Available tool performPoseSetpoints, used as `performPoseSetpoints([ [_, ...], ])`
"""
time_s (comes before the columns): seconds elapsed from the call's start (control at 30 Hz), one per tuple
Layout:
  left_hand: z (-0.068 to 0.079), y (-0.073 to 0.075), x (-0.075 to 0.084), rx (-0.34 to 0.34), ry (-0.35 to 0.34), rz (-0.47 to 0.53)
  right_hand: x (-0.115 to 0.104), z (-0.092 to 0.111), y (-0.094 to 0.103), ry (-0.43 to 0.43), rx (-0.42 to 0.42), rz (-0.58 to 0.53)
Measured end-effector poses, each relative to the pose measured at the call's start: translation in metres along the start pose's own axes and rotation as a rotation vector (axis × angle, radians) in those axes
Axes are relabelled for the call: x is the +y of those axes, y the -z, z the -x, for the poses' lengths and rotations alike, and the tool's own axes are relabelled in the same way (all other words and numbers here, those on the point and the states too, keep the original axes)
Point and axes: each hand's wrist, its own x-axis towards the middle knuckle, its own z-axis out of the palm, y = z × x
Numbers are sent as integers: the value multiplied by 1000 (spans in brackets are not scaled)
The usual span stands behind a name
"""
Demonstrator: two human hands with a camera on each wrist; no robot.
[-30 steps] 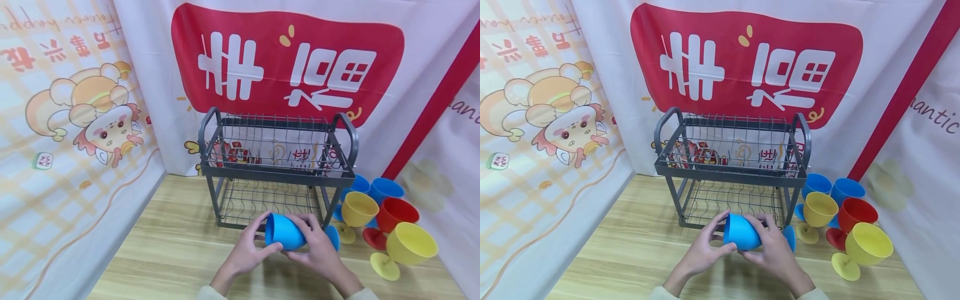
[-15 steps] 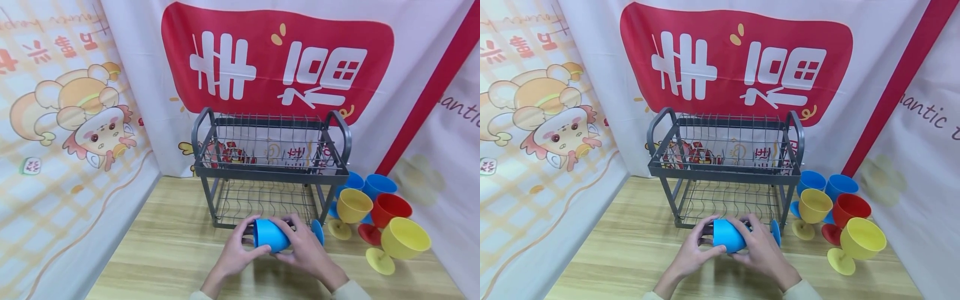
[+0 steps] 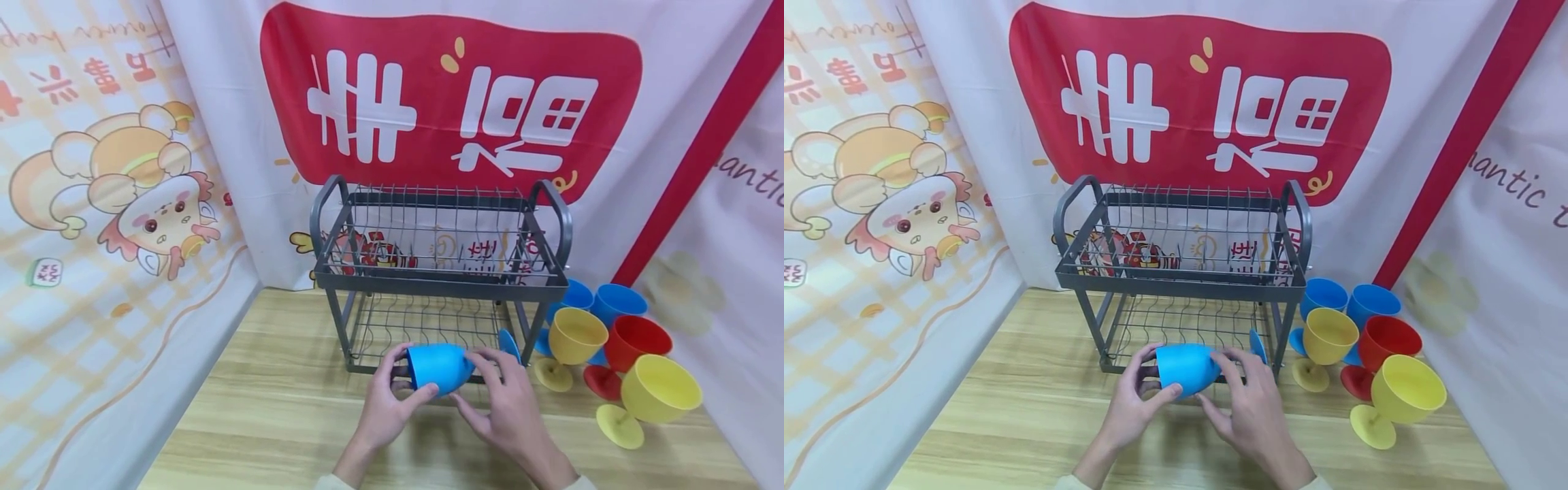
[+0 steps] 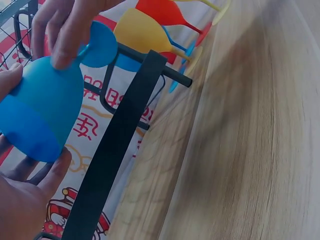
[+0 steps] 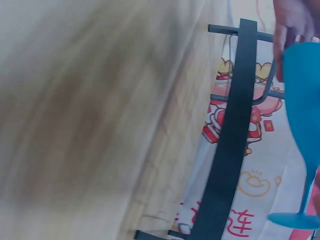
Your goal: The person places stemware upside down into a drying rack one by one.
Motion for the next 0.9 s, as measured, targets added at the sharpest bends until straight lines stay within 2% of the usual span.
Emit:
performPoseSetpoints([
  [0.1,-1,-2,2,37,7,36,1,7,-2,-38,69,-3],
  [0.17,-1,-4,4,49,8,68,-1,10,-4,-85,61,1],
  [0.27,0,-7,6,45,11,112,-4,13,-6,-183,-16,-40],
  [0.43,1,-11,2,26,22,143,-9,17,-6,-349,-115,-197],
  [0.53,3,-12,-2,9,27,103,-11,18,-5,-425,-152,-284],
  [0.67,5,-14,-6,-35,40,-4,-12,17,-1,-541,-201,-425],
  [0.8,6,-23,-8,-77,64,-87,-14,11,3,-681,-226,-627],
  [0.9,5,-32,-9,-89,85,-104,-15,4,5,-781,-232,-799],
])
